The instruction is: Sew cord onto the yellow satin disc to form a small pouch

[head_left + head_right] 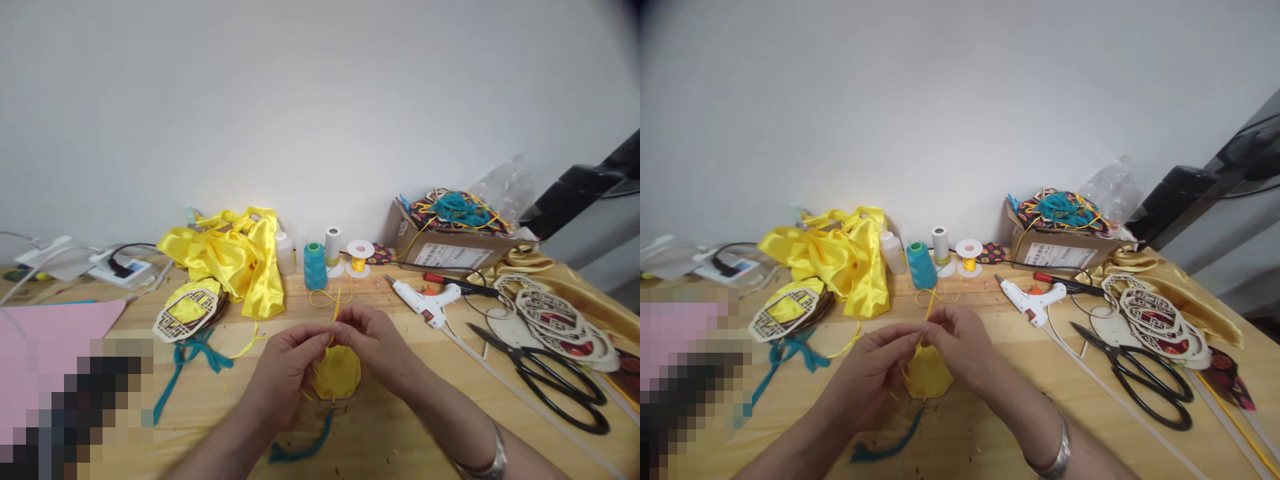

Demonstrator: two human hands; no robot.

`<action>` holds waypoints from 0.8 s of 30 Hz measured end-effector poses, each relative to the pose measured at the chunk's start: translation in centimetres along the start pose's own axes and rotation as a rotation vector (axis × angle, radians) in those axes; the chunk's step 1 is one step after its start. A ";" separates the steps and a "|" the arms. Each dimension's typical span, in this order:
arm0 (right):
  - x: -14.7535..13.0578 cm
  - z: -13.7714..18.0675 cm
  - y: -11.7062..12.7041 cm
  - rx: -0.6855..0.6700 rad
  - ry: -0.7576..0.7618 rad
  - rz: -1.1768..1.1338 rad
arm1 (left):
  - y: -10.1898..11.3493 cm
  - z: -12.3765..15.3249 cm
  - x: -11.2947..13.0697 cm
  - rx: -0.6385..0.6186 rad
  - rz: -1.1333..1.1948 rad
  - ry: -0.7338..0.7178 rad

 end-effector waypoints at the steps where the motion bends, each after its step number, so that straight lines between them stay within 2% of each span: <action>1: 0.3 -0.1 -0.2 -0.014 -0.024 -0.024 | -0.2 0.0 -0.1 -0.024 -0.013 0.000; 4: 0.7 0.0 -0.3 -0.012 -0.059 -0.001 | -0.5 0.1 -0.2 -0.069 -0.028 0.010; 10: -0.1 -0.1 0.6 0.024 0.009 0.113 | -0.2 0.1 -0.2 -0.042 -0.065 -0.009; 18: -0.5 -0.1 0.7 0.036 0.039 0.142 | -0.3 -0.1 -0.1 -0.052 -0.110 0.002; 21: -0.5 -0.1 0.7 0.012 0.022 0.120 | 0.0 -0.1 0.0 -0.016 -0.159 -0.016; 24: -0.6 0.0 0.5 -0.070 -0.026 0.065 | 0.0 0.0 -0.1 -0.030 -0.140 -0.020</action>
Point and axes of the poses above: each hand's wrist, its own z-axis away from the middle knuckle, its own y-axis out of the back of the hand, x = y × z, the point moved 6 cm from there along -z, towards the middle knuckle, and after that the axes turned 2 degrees about x, right-handed, at the moved point
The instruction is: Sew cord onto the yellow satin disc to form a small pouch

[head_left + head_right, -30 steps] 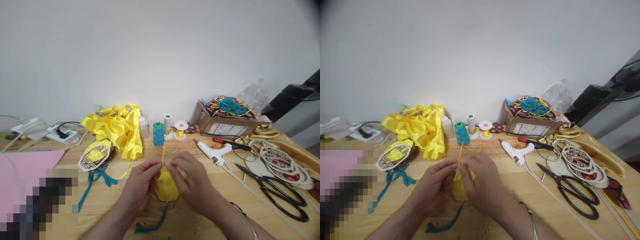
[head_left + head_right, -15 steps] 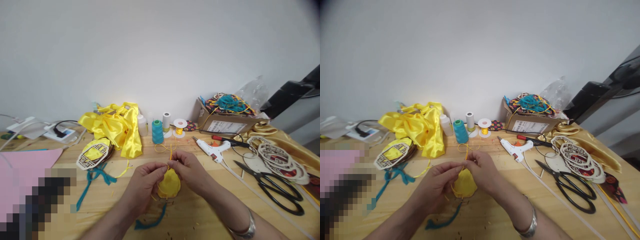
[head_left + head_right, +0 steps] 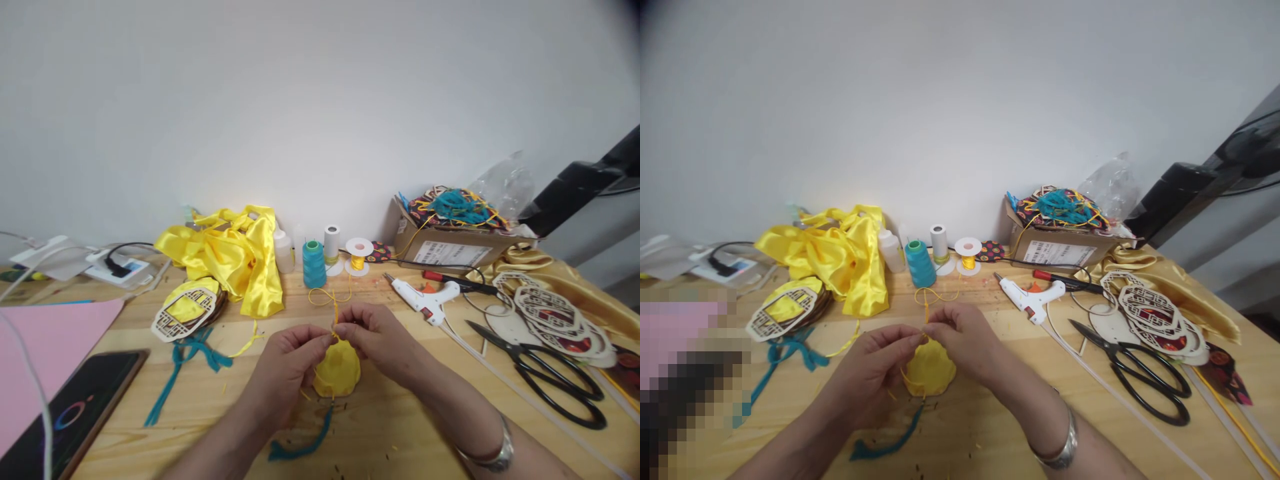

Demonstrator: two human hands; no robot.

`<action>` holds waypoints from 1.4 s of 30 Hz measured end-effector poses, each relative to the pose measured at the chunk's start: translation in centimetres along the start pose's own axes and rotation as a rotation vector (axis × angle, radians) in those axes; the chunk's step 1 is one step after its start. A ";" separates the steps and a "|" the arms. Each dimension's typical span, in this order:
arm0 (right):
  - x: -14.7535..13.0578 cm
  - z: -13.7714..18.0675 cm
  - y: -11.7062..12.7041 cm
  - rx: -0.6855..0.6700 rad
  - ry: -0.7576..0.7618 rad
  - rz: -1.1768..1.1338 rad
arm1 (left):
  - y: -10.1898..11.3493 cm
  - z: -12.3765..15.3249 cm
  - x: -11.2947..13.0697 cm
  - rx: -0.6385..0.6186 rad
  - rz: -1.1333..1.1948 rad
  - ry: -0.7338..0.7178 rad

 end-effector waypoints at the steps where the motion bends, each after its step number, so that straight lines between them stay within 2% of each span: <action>1: 0.0 0.0 -0.1 -0.026 -0.012 -0.009 | 0.0 0.0 0.0 -0.002 0.001 0.000; 7: -0.2 0.1 0.2 -0.032 -0.008 0.065 | 0.2 -0.1 -0.2 0.002 -0.028 -0.012; 13: -0.6 0.0 0.4 -0.012 0.112 0.180 | 0.1 0.2 0.9 0.044 -0.153 -0.061; 15: -0.9 0.1 0.8 0.036 0.149 0.240 | 0.4 0.3 1.7 0.105 -0.232 -0.128; 19: -0.9 0.2 1.6 0.160 0.168 0.368 | 0.9 0.4 3.4 0.216 -0.460 -0.357; 23: -0.8 0.2 1.9 0.238 0.165 0.402 | 0.4 0.8 3.5 0.157 -0.571 -0.483; 26: -0.5 0.1 2.0 0.268 0.128 0.341 | -0.1 1.3 3.0 0.107 -0.591 -0.550; 29: 0.0 -0.2 1.6 0.217 0.053 0.132 | -0.5 1.3 1.9 0.070 -0.606 -0.546; 33: 0.4 -0.1 0.0 0.020 -0.092 -0.322 | -0.8 1.2 1.1 0.023 -0.613 -0.522; 35: 0.1 0.2 -0.6 -0.049 -0.135 -0.443 | -1.0 1.2 1.2 0.000 -0.590 -0.510; 38: 0.1 0.4 -0.8 -0.058 -0.150 -0.443 | -1.2 1.5 1.8 -0.032 -0.486 -0.485; 42: 0.5 0.2 -0.5 -0.015 -0.077 -0.242 | -1.1 1.3 1.8 -0.082 -0.113 -0.308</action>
Point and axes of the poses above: each hand's wrist, its own z-axis away from the middle knuckle, its own y-axis out of the back of the hand, x = y × z, the point moved 6 cm from there along -z, towards the middle knuckle, and after that the axes turned 2 degrees about x, right-handed, at the moved point
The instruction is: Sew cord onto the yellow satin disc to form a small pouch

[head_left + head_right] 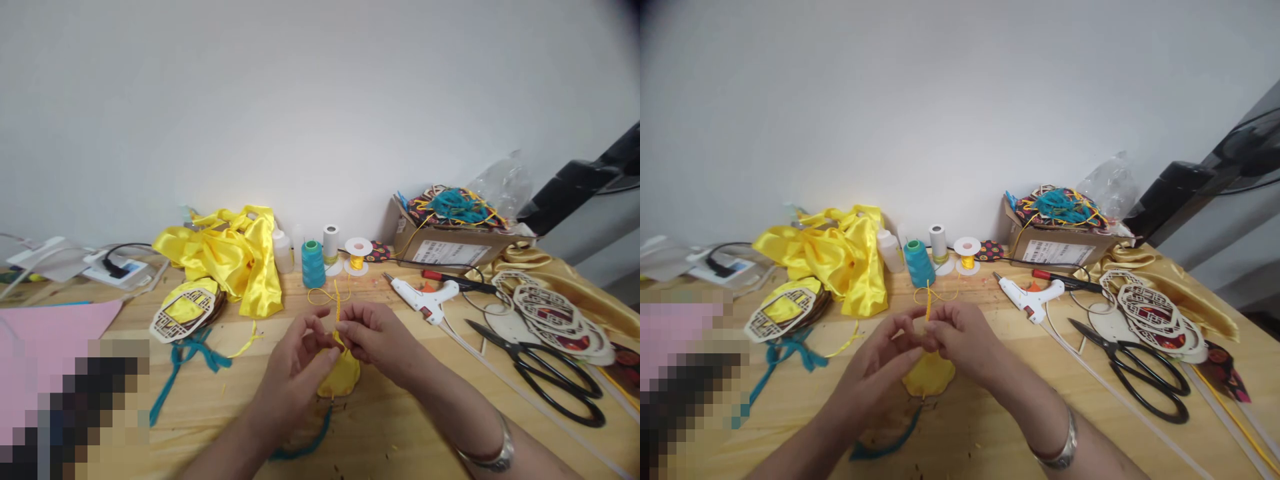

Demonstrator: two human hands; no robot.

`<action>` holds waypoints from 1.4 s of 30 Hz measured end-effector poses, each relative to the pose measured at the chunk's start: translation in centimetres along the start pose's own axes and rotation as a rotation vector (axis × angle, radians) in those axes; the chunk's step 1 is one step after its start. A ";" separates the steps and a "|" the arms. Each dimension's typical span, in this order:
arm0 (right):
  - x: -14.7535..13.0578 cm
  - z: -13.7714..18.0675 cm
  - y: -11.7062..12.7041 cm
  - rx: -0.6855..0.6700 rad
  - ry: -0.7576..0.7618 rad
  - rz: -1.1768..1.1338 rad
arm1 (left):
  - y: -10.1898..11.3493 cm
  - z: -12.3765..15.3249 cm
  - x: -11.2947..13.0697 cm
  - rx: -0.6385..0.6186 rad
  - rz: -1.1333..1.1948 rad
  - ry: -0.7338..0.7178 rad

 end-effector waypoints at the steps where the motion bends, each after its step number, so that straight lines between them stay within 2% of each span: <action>1: 0.0 -0.1 0.1 0.008 0.027 0.061 | 0.0 -0.1 -0.1 0.003 0.043 0.037; 7: -0.1 -0.2 0.4 0.030 0.103 0.278 | 0.7 -0.6 -0.9 0.072 -0.015 0.168; 18: 0.2 -0.3 0.5 0.005 0.043 0.229 | 0.7 -0.7 -0.4 0.073 -0.021 0.234; 23: 0.2 -0.3 0.5 -0.004 0.040 0.232 | 0.8 -0.6 -0.3 0.084 -0.038 0.231; 26: -0.4 -0.1 0.6 0.004 0.105 0.262 | 1.1 -0.5 -0.3 0.121 -0.046 0.236; 30: -1.6 0.3 1.0 0.028 0.214 0.440 | 1.7 -0.6 -0.2 0.200 -0.073 0.229; 33: -1.7 0.3 1.0 0.020 0.221 0.510 | 1.9 -0.7 -0.1 0.215 -0.094 0.219; 42: -0.4 -0.1 0.3 0.013 0.151 0.364 | 1.2 -0.7 0.5 0.147 -0.173 0.133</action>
Point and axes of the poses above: each hand's wrist, its own z-axis away from the middle knuckle, its own y-axis out of the back of the hand, x = y × z, the point moved 6 cm from there along -z, towards the middle knuckle, and after that the axes turned 2 degrees about x, right-handed, at the moved point
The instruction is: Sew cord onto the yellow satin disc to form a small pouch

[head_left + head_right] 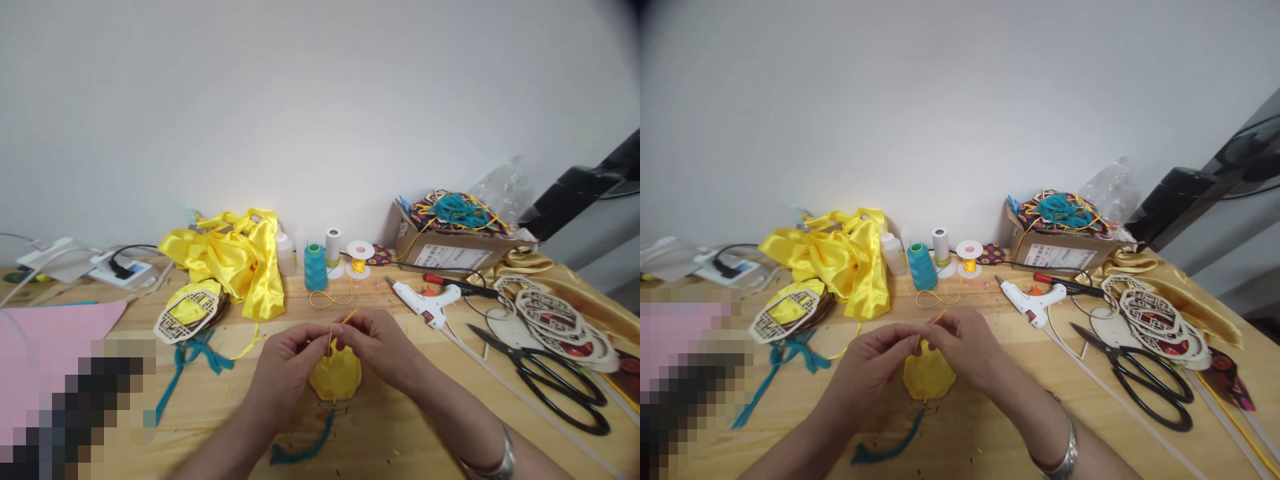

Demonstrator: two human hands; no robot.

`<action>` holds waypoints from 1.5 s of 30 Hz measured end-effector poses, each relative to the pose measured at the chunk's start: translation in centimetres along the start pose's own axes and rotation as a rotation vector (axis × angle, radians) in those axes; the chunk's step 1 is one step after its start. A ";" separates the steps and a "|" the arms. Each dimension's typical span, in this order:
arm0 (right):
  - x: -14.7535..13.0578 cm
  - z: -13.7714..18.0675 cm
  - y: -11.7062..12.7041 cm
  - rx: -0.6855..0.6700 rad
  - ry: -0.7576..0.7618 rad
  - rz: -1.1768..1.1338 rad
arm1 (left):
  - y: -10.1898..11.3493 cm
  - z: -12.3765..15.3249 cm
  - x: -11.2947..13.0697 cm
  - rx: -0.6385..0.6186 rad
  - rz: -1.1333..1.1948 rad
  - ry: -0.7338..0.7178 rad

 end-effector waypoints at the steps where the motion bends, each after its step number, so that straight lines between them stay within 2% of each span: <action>1: 0.0 0.0 0.1 0.024 -0.005 -0.008 | -0.1 0.0 0.0 -0.008 0.001 0.000; 6: 0.0 -0.1 0.7 0.107 -0.015 0.019 | -0.3 0.1 -0.6 -0.042 0.013 0.015; 13: -0.2 0.1 0.5 0.076 0.042 0.110 | -0.4 0.1 -1.3 -0.042 -0.004 0.003; 23: -0.5 0.1 0.3 0.018 0.070 0.069 | -0.2 0.2 -1.5 -0.011 -0.095 -0.064; 26: -0.9 0.2 0.6 0.013 0.098 0.078 | -0.4 0.2 -1.2 -0.038 -0.074 -0.072; 32: -1.5 0.5 1.2 -0.030 0.144 0.089 | -0.6 0.7 -1.3 -0.122 0.116 0.031; 45: -1.7 0.6 1.0 -0.118 0.140 0.022 | -1.2 0.3 -2.1 -0.210 0.273 0.178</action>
Point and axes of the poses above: each hand's wrist, its own z-axis away from the middle knuckle, its own y-axis out of the back of the hand, x = y × z, the point moved 6 cm from there along -z, towards the middle knuckle, and after that the axes turned 2 degrees about x, right-handed, at the moved point
